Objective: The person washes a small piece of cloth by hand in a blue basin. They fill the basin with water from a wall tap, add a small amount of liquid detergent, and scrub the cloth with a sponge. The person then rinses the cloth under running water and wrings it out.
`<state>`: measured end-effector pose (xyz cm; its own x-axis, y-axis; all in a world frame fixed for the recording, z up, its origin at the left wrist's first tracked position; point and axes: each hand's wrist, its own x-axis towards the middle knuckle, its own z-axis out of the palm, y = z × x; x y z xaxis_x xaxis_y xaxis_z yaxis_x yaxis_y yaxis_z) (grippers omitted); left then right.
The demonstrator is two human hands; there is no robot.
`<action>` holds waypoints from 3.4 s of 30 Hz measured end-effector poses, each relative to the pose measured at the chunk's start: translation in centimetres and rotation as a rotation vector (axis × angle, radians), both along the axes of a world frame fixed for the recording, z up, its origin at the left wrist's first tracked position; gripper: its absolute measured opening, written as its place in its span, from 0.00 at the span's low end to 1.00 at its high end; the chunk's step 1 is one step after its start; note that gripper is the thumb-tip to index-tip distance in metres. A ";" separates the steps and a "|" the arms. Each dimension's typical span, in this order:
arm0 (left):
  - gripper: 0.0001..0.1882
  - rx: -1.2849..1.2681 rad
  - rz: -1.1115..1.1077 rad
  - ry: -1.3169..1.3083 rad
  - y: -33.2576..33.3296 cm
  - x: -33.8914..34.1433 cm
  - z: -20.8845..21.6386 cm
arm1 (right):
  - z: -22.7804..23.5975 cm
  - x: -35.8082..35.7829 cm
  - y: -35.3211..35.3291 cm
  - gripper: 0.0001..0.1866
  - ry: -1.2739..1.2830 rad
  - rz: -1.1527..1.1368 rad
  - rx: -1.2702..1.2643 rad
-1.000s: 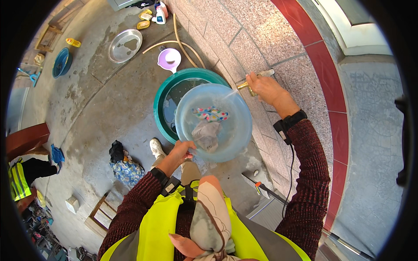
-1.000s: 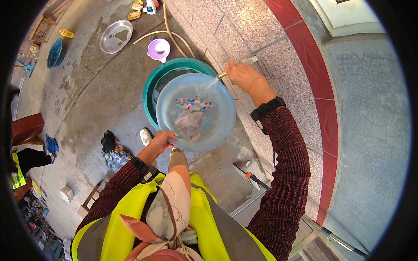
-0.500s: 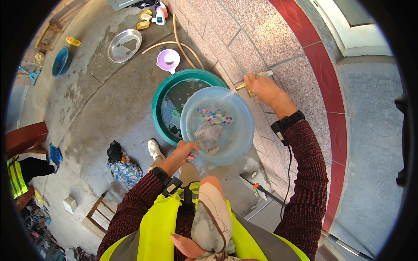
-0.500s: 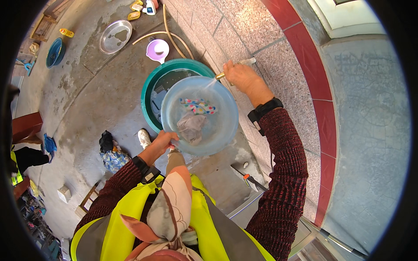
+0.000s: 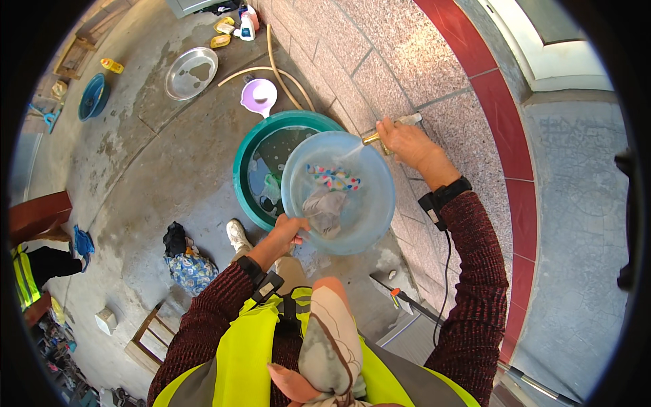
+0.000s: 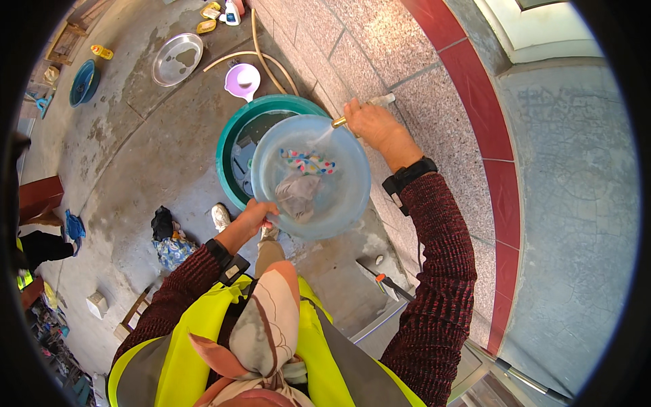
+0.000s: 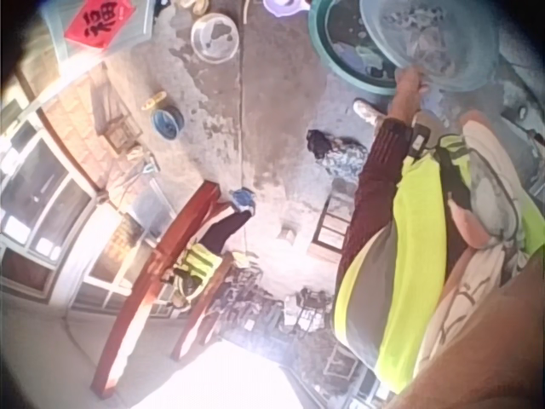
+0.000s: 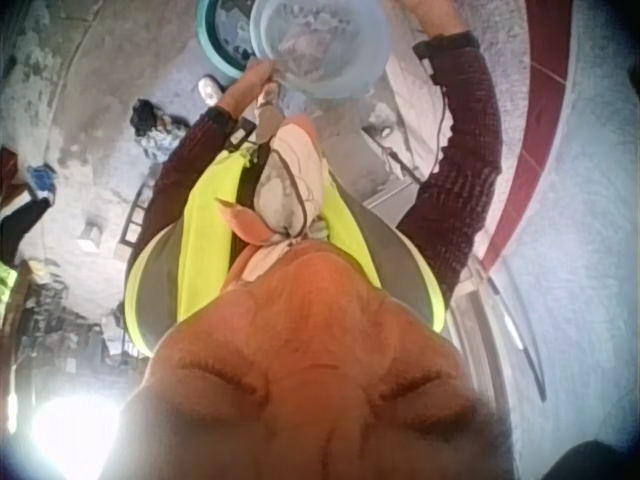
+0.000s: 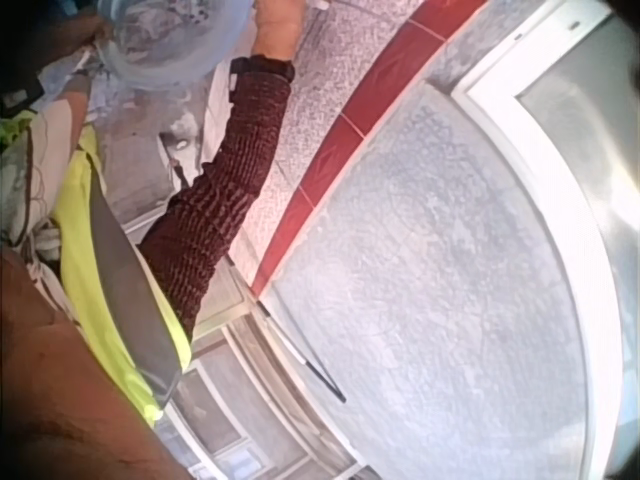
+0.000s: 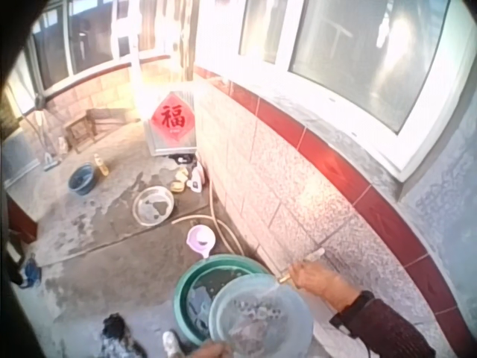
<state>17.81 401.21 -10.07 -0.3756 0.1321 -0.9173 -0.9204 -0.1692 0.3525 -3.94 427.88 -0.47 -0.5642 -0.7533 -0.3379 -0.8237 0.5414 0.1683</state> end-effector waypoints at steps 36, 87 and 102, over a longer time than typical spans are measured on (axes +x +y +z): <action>0.12 0.031 0.010 0.001 0.4 0.0 -0.2 | 0.1 0.0 -0.1 0.44 -0.064 -0.048 0.020; 0.10 0.029 0.030 0.004 0.4 0.3 -1.4 | 0.6 0.0 -0.1 0.34 -0.028 0.034 0.002; 0.09 -0.003 0.024 -0.011 0.5 0.1 -0.7 | -0.3 0.0 0.6 0.28 0.058 0.090 -0.042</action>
<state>17.89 401.76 -10.79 -0.3687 0.1201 -0.9218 -0.9198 -0.1904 0.3431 -3.90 428.45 -0.79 -0.5110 -0.8149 -0.2734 -0.8590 0.4730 0.1957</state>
